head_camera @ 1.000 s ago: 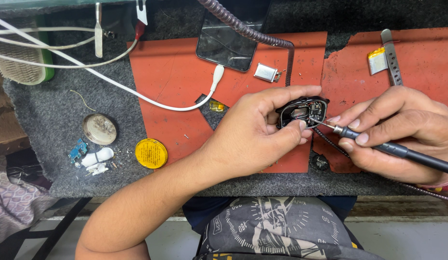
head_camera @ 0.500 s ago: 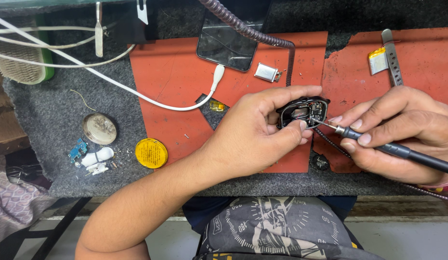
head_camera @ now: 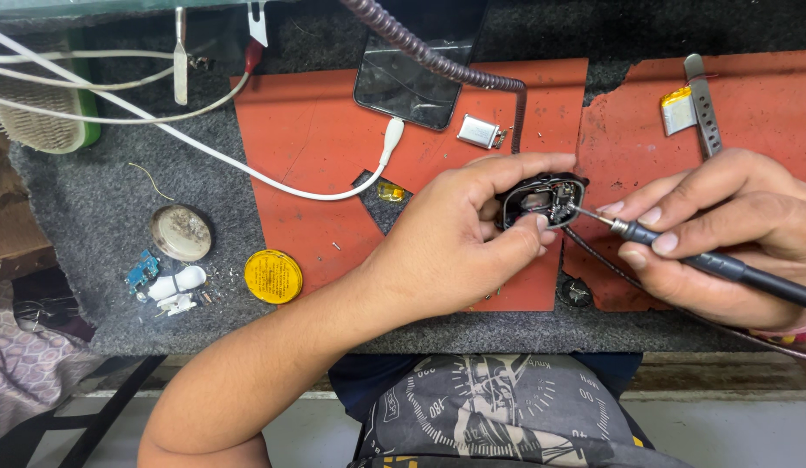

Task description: The person disassembles a smartwatch on a repair bench, prying open the case and removing the battery and internal components by hand and with a small pry tool. They then use a soldering iron to work on the watch's internal board, holding the open watch steady with the other hand.

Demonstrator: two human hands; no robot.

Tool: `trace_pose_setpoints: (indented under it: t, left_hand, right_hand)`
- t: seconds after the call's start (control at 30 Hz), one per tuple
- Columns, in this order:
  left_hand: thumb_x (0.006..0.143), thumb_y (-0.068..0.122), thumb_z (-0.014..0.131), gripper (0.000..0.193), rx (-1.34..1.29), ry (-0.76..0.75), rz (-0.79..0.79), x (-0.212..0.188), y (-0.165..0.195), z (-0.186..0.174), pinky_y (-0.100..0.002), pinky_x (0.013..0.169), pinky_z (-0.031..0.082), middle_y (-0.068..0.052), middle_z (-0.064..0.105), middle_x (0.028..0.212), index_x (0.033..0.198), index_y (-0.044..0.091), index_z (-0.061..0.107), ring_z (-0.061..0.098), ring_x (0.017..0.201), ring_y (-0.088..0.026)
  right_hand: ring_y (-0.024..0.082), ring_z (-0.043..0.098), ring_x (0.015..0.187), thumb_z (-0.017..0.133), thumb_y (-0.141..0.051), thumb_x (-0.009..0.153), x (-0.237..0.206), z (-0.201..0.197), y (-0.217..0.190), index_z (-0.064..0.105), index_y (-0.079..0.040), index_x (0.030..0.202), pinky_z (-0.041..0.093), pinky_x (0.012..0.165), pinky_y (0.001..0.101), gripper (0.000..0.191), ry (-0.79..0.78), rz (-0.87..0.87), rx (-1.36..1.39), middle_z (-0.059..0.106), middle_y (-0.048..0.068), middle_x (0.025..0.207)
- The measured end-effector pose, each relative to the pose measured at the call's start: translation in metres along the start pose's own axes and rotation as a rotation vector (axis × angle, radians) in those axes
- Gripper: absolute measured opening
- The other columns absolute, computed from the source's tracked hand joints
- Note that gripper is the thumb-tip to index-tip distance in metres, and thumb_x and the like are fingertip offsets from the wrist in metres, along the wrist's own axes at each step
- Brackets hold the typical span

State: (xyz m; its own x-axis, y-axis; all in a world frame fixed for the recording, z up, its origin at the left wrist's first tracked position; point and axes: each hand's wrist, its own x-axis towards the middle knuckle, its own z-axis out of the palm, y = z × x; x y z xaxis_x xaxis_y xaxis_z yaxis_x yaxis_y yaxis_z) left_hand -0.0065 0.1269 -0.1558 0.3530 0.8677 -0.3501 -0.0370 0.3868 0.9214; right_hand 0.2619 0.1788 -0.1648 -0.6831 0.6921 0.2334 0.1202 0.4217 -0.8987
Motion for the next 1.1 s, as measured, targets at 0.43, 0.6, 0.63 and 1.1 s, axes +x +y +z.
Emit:
trace_pose_setpoints:
  t: [0.43, 0.6, 0.63, 1.1]
  left_hand:
    - [0.098, 0.007, 0.060, 0.051, 0.276, 0.083, 0.129, 0.000, -0.008, -0.010, -0.029, 0.082, 0.061, -0.013, 0.063, 0.131, 0.148, 0.007, 0.052, 0.072, 0.103, -0.018]
    - [0.097, 0.002, 0.061, 0.060, 0.407, 0.077, 0.250, 0.000, 0.000, -0.014, -0.038, 0.093, 0.059, -0.017, 0.067, 0.123, 0.154, 0.007, 0.043, 0.072, 0.109, -0.027]
    - [0.096, 0.001, 0.061, 0.063, 0.429, 0.072, 0.265, -0.002, 0.005, -0.016, -0.039, 0.093, 0.058, -0.017, 0.068, 0.119, 0.156, 0.007, 0.040, 0.072, 0.108, -0.029]
    - [0.082, -0.002, 0.059, 0.046, 0.987, 0.098, 0.111, -0.030, 0.035, -0.068, -0.055, 0.075, 0.050, -0.023, 0.071, 0.091, 0.127, 0.003, 0.054, 0.067, 0.091, -0.045]
  right_hand:
    - [0.029, 0.073, 0.100, 0.069, 0.004, 0.098, -0.024, -0.001, 0.023, 0.050, 0.000, 0.105, 0.066, 0.098, 0.0429, 0.021, 0.243, 0.007, -0.106, 0.055, 0.015, 0.113]
    - [0.029, 0.072, 0.103, 0.065, 0.001, 0.110, -0.036, -0.003, 0.035, 0.048, 0.000, 0.114, 0.064, 0.104, 0.0423, 0.018, 0.338, 0.063, -0.112, 0.053, 0.013, 0.120]
    - [0.027, 0.070, 0.102, 0.064, 0.000, 0.110, -0.039, -0.004, 0.039, 0.048, -0.001, 0.116, 0.063, 0.103, 0.0415, 0.017, 0.364, 0.076, -0.097, 0.053, 0.011, 0.120]
    - [0.017, 0.066, 0.103, 0.061, -0.001, 0.118, -0.059, -0.020, 0.073, 0.049, -0.005, 0.121, 0.057, 0.106, 0.0367, 0.013, 0.433, 0.167, 0.114, 0.054, 0.005, 0.111]
